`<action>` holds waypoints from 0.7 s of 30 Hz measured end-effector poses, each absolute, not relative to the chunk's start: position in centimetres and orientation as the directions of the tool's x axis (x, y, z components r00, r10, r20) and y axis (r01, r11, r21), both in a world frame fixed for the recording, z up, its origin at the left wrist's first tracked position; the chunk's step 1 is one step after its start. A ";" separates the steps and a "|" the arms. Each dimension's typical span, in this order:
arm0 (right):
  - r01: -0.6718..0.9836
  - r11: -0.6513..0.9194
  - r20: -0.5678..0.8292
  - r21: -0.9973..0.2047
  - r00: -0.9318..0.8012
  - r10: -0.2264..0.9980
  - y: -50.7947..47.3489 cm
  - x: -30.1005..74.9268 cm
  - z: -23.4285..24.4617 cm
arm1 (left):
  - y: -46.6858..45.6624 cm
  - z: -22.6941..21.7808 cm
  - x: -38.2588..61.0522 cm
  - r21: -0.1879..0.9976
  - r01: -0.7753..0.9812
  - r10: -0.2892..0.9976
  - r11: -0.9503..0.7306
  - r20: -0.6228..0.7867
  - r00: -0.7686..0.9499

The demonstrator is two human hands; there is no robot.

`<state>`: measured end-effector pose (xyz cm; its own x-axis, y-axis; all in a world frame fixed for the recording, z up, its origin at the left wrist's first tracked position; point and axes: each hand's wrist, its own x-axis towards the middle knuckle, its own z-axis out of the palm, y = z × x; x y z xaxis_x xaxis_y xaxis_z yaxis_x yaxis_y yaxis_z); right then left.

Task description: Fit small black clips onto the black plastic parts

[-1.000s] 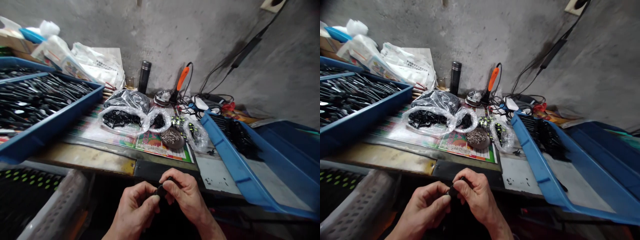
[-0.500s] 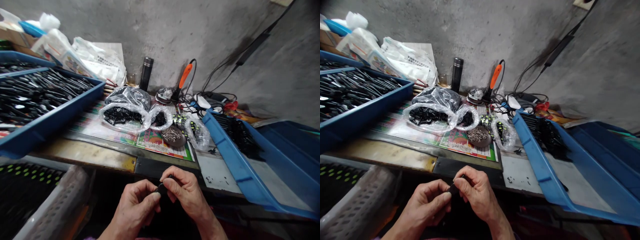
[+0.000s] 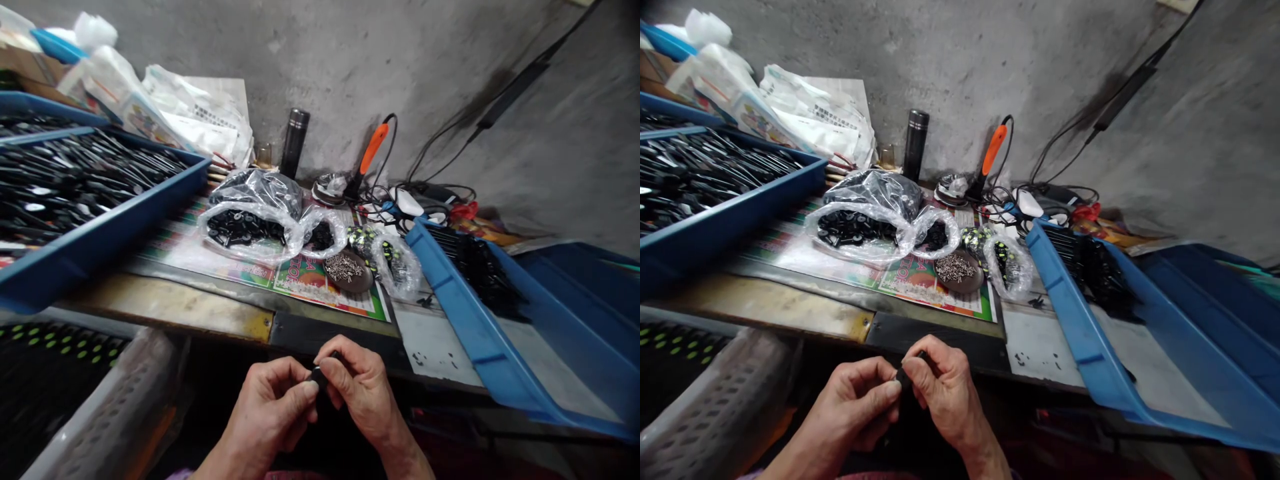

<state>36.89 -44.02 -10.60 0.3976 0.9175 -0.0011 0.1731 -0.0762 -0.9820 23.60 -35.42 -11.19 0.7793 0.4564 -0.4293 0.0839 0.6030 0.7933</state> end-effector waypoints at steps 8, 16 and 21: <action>0.178 -0.062 0.027 -0.982 0.459 0.888 -44.1 36.3 -9.9 | -34.2 -11.0 23.8 0.829 0.104 0.425 0.550 -0.385 0.819; 0.615 -0.126 0.242 -0.779 0.480 0.843 -44.4 40.9 -7.6 | -33.4 -11.0 24.2 0.867 0.034 0.470 0.497 -0.302 0.829; 0.881 -0.260 0.432 -0.395 0.428 0.794 -43.0 46.0 -8.1 | -33.1 -10.2 24.2 0.862 -0.007 0.564 0.507 -0.325 0.759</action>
<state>46.01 -43.04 -8.07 0.4283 0.7935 0.4323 0.8811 -0.2604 -0.3948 24.17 -33.06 -10.25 0.7590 0.5640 -0.3252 -0.0075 0.5070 0.8619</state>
